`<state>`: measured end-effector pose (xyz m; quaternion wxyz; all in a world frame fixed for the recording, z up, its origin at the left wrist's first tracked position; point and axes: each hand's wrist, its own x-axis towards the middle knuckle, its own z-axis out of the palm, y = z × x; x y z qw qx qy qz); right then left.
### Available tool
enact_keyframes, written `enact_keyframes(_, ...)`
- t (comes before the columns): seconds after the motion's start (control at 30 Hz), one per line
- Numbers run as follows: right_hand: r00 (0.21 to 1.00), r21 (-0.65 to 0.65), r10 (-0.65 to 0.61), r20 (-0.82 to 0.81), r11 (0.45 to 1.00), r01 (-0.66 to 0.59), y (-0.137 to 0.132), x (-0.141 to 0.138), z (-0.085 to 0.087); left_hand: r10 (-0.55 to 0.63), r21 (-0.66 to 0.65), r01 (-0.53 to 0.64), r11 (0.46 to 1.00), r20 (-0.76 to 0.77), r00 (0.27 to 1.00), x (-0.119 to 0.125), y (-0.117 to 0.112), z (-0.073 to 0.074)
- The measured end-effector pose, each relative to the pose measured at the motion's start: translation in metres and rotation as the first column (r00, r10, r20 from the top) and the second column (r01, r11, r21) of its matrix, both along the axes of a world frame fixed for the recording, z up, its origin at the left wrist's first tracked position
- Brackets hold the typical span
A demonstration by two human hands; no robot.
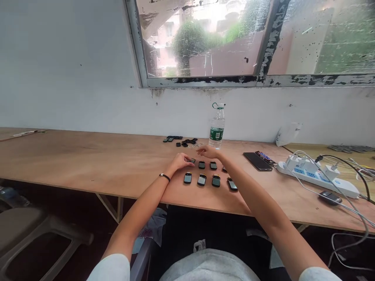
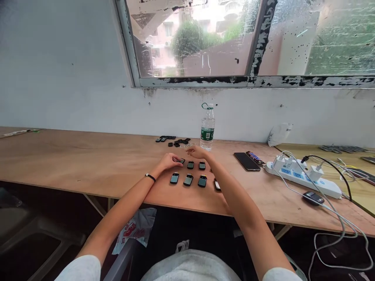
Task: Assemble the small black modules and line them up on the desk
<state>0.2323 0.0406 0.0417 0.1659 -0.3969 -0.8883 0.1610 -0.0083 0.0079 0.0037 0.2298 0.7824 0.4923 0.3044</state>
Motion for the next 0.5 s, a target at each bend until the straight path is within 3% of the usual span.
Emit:
enact_keyframes(0.1,0.997,-0.024,-0.081,0.019,0.996,0.081,0.0,0.017,-0.003,-0.012,-0.051,0.013,0.999,0.027,1.0,-0.001,0.0,0.0)
enact_keyframes(0.17,0.996,-0.045,-0.069,0.053,0.996,0.071,-0.003,0.02,-0.006,-0.025,-0.053,0.027,0.998,0.034,0.999,-0.001,-0.001,0.002)
enact_keyframes(0.33,0.993,-0.01,0.06,0.104,0.998,-0.059,-0.01,0.014,-0.014,-0.015,0.156,0.022,0.987,-0.045,0.999,0.007,-0.009,0.011)
enact_keyframes(0.43,0.99,0.017,0.015,0.141,1.0,-0.017,-0.012,0.011,-0.015,-0.063,0.256,0.101,0.961,-0.154,0.986,0.026,-0.021,0.02)
enact_keyframes(0.5,0.986,0.02,-0.058,0.154,0.998,0.056,-0.012,0.01,-0.015,-0.093,0.252,0.162,0.954,-0.266,0.96,0.043,-0.029,0.026)
